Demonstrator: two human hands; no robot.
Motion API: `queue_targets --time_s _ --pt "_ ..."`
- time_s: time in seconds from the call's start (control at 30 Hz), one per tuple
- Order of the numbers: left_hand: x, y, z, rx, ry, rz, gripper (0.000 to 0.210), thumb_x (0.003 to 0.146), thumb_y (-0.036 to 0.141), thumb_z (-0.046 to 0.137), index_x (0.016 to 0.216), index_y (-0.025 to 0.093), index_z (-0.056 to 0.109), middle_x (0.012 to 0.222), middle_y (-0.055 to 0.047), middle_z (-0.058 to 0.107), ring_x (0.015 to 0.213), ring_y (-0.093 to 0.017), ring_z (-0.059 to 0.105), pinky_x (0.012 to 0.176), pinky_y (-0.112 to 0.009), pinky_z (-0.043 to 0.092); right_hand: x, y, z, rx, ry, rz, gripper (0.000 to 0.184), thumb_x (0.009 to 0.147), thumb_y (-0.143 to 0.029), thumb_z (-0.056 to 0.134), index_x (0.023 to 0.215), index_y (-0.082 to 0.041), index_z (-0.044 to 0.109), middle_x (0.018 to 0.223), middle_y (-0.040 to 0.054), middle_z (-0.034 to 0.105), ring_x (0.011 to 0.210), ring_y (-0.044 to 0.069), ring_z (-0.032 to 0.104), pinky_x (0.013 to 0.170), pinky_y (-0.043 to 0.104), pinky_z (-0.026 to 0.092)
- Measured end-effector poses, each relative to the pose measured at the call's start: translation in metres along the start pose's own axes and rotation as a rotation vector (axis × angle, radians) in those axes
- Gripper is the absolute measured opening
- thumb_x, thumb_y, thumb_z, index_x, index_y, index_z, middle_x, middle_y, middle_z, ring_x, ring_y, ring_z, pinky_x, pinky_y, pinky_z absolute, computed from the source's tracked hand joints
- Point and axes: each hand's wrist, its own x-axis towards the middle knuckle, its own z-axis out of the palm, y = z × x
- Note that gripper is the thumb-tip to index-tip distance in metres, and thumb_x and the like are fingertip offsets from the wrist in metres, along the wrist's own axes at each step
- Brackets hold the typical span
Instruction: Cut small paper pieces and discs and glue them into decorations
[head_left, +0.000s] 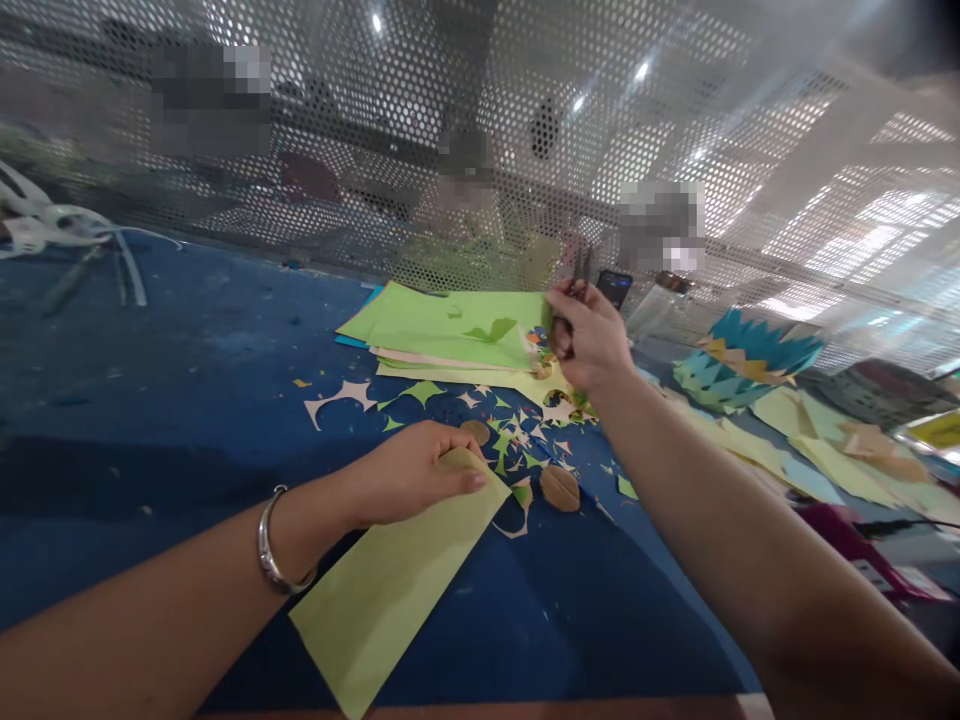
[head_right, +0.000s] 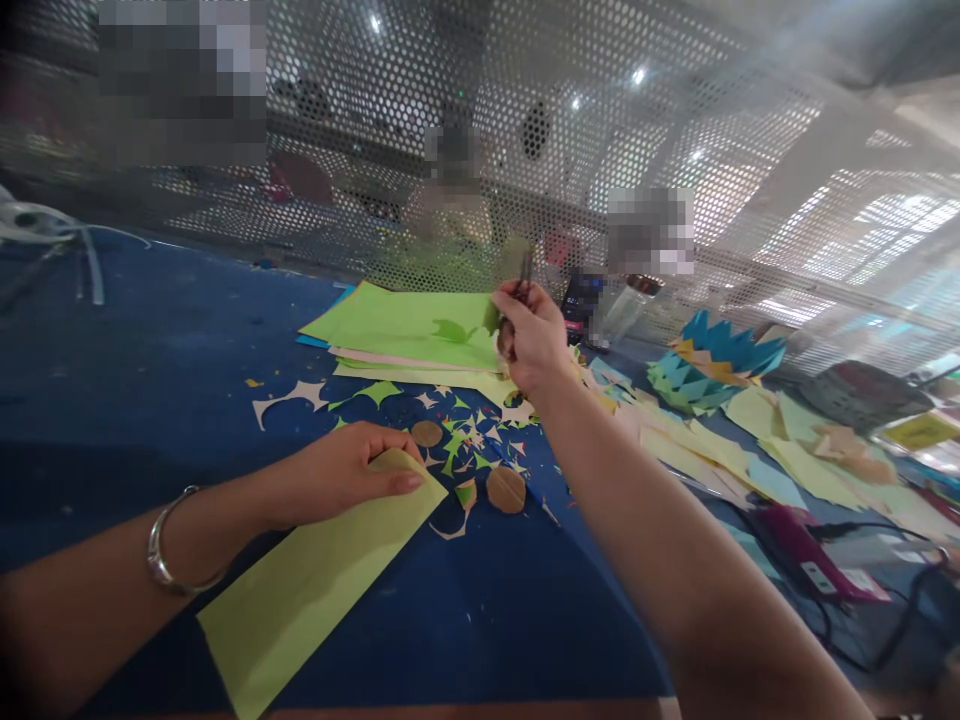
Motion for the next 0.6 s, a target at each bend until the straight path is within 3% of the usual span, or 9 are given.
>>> queue_targets --time_s 0.03,0.13,0.23,0.4,0.5,0.6 --pt "0.0 0.0 0.0 -0.002 -0.005 0.0 0.029 0.085 0.044 0.065 0.091 0.017 0.073 0.078 -0.002 0.067 0.069 -0.016 0.057 0.063 -0.026 0.039 -0.001 0.006 0.007 -0.143 -0.058 0.012 0.02 0.081 -0.036 0.059 0.092 -0.027 0.045 0.059 -0.013 0.038 0.035 0.007 0.029 0.035 0.023 0.024" --pt "-0.001 0.001 -0.001 -0.006 -0.03 -0.003 0.029 0.086 0.044 0.065 0.093 0.017 0.073 0.08 -0.002 0.068 0.07 -0.017 0.059 0.063 -0.026 0.04 -0.004 0.028 0.019 -0.304 -0.173 0.052 0.015 0.079 -0.03 0.063 0.085 -0.024 0.051 0.058 -0.0109 0.044 0.038 0.007 0.032 0.04 0.024 0.029" --pt "-0.001 0.001 -0.001 -0.009 -0.051 -0.01 0.03 0.087 0.045 0.065 0.094 0.017 0.073 0.082 -0.002 0.069 0.072 -0.017 0.061 0.063 -0.026 0.04 -0.004 0.043 0.017 -0.474 -0.277 0.036 0.011 0.072 -0.019 0.069 0.074 -0.02 0.058 0.061 -0.0048 0.057 0.051 0.01 0.048 0.055 0.025 0.041" --pt "0.001 -0.001 -0.001 0.052 -0.056 0.031 0.028 0.089 0.043 0.063 0.094 0.018 0.073 0.082 -0.002 0.069 0.072 -0.017 0.06 0.063 -0.027 0.039 -0.009 0.036 0.006 -0.745 -0.35 -0.062 0.004 0.081 -0.021 0.064 0.078 -0.019 0.064 0.067 0.0018 0.066 0.066 0.017 0.059 0.068 0.028 0.043" --pt "0.002 -0.001 0.001 0.102 -0.067 0.054 0.027 0.089 0.043 0.063 0.094 0.017 0.073 0.082 -0.003 0.07 0.072 -0.018 0.061 0.063 -0.028 0.037 -0.023 0.024 0.024 -0.847 -0.48 -0.146 0.009 0.085 -0.026 0.065 0.086 -0.018 0.067 0.078 0.0036 0.071 0.07 0.017 0.061 0.068 0.027 0.043" --pt "0.002 -0.002 0.001 0.111 -0.082 0.076 0.029 0.09 0.044 0.063 0.094 0.017 0.074 0.08 -0.004 0.071 0.071 -0.019 0.062 0.062 -0.029 0.037 -0.037 0.016 0.058 -0.92 -0.66 -0.232 0.015 0.085 -0.026 0.066 0.098 -0.02 0.071 0.086 0.0023 0.074 0.077 0.018 0.064 0.07 0.026 0.042"
